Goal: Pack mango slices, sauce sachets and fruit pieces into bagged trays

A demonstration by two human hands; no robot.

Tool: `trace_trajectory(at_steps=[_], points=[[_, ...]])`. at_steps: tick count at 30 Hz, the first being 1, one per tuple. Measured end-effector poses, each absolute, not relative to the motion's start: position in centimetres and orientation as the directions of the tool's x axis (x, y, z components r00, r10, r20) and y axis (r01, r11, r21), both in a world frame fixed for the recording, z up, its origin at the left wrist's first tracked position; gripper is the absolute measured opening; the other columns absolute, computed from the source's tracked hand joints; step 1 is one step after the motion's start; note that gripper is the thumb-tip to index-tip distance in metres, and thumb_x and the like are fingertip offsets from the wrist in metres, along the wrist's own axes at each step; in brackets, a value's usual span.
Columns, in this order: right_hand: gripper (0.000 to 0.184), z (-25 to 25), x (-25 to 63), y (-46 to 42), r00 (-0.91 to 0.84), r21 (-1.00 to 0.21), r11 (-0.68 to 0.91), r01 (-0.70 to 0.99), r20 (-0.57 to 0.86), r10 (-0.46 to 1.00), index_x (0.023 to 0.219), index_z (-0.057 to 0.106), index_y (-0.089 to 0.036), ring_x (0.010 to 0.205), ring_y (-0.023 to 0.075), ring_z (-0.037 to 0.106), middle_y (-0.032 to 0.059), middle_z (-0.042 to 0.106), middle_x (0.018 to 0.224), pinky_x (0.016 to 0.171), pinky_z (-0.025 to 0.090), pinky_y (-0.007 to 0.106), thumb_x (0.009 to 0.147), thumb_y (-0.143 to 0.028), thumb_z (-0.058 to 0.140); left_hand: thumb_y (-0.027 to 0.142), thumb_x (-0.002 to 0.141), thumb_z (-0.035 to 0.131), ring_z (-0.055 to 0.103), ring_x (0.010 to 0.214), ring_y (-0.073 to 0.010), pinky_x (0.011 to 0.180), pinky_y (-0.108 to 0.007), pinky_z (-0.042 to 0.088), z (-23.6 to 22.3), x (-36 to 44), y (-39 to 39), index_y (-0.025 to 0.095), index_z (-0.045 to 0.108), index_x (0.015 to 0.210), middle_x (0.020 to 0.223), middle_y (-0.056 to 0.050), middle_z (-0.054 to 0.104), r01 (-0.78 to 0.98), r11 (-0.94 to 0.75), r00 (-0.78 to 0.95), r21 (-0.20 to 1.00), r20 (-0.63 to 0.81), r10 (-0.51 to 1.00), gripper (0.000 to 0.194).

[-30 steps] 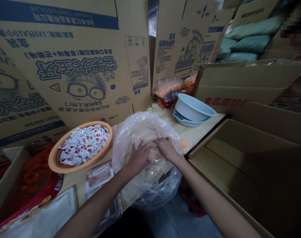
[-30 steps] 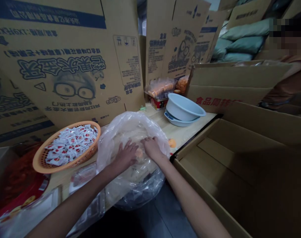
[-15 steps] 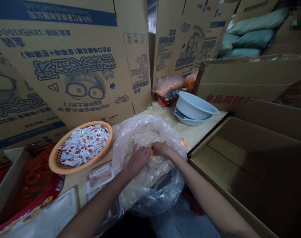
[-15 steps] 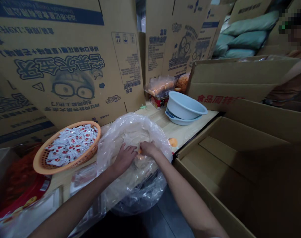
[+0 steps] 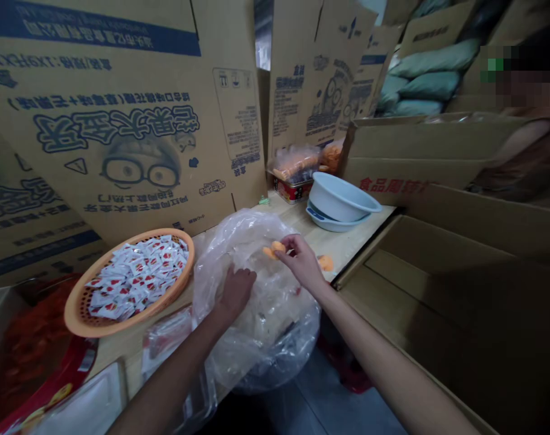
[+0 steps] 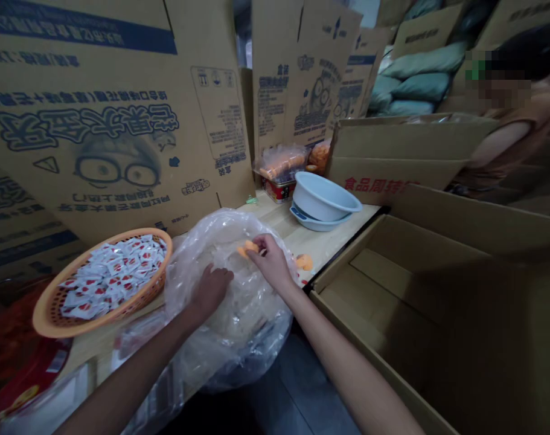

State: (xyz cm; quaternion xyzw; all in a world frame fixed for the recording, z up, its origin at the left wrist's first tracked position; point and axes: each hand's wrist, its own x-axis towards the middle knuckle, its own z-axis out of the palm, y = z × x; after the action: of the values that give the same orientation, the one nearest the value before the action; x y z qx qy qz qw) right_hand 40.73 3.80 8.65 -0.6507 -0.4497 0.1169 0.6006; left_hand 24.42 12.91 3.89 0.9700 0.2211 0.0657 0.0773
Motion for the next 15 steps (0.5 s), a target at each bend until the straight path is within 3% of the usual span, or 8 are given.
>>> trace_trajectory(at_steps=[4,8,9,11,13,15], points=[[0.038,9.8,42.4,1.3,0.717,-0.963,0.230,0.138,0.258,0.648,0.083,0.050,-0.020,0.067,0.0123,0.053,-0.0021,0.056,0.075,0.064,0.044,0.026,0.059,-0.040,0.072,0.004,0.078,0.043,0.052,0.108,-0.0230,0.105,-0.058,0.009,5.7,24.8,12.2,0.016,0.054,0.110,0.111,-0.011,0.061,0.386,-0.848,0.880,0.364,0.132,0.457,0.036],[0.047,9.5,41.1,0.4,0.609,-0.992,0.118,0.051,0.124,0.784,0.088,0.053,-0.020,0.067,0.0140,0.057,-0.0009,0.061,0.074,0.061,0.046,0.026,0.054,-0.041,0.078,0.024,0.078,0.056,0.049,0.113,-0.0187,0.097,-0.038,0.036,7.8,24.4,9.8,0.018,0.038,0.128,0.126,-0.011,0.052,0.351,-0.747,0.826,0.566,0.188,0.531,0.053],[0.049,9.6,40.1,0.5,0.555,-0.995,0.095,0.026,0.093,0.827,0.090,0.053,-0.021,0.068,0.0149,0.058,-0.0005,0.062,0.075,0.060,0.047,0.026,0.053,-0.041,0.078,0.029,0.078,0.057,0.053,0.108,-0.0176,0.090,-0.034,0.043,8.3,24.1,9.3,0.018,0.033,0.130,0.124,-0.012,0.053,0.304,-0.669,0.809,0.678,0.187,0.557,0.059],[0.048,10.0,37.4,0.7,0.451,-0.997,0.075,-0.012,0.062,0.890,0.089,0.053,-0.021,0.071,0.0162,0.059,0.0009,0.064,0.076,0.060,0.048,0.026,0.054,-0.042,0.078,0.032,0.071,0.065,0.058,0.094,-0.0169,0.079,-0.031,0.047,9.4,23.0,8.4,0.017,0.037,0.127,0.113,-0.011,0.058,0.125,-0.362,0.764,0.924,0.143,0.629,0.064],[0.043,10.8,34.6,0.8,0.359,-0.997,0.074,-0.012,0.064,0.931,0.086,0.056,-0.020,0.071,0.0160,0.060,0.0028,0.064,0.077,0.061,0.048,0.026,0.057,-0.044,0.076,0.032,0.063,0.072,0.059,0.080,-0.0141,0.074,-0.030,0.047,10.2,21.0,8.0,0.016,0.050,0.114,0.097,-0.007,0.062,-0.020,-0.062,0.729,0.998,0.058,0.682,0.057],[0.038,11.5,32.3,0.8,0.263,-0.997,0.063,0.036,0.070,0.962,0.087,0.061,-0.018,0.070,0.0150,0.059,0.0047,0.065,0.081,0.061,0.048,0.026,0.063,-0.046,0.071,0.031,0.057,0.076,0.056,0.071,-0.0109,0.071,-0.029,0.047,10.8,18.1,8.0,0.013,0.058,0.100,0.085,-0.003,0.061,-0.051,0.104,0.692,0.993,-0.040,0.721,0.050]])
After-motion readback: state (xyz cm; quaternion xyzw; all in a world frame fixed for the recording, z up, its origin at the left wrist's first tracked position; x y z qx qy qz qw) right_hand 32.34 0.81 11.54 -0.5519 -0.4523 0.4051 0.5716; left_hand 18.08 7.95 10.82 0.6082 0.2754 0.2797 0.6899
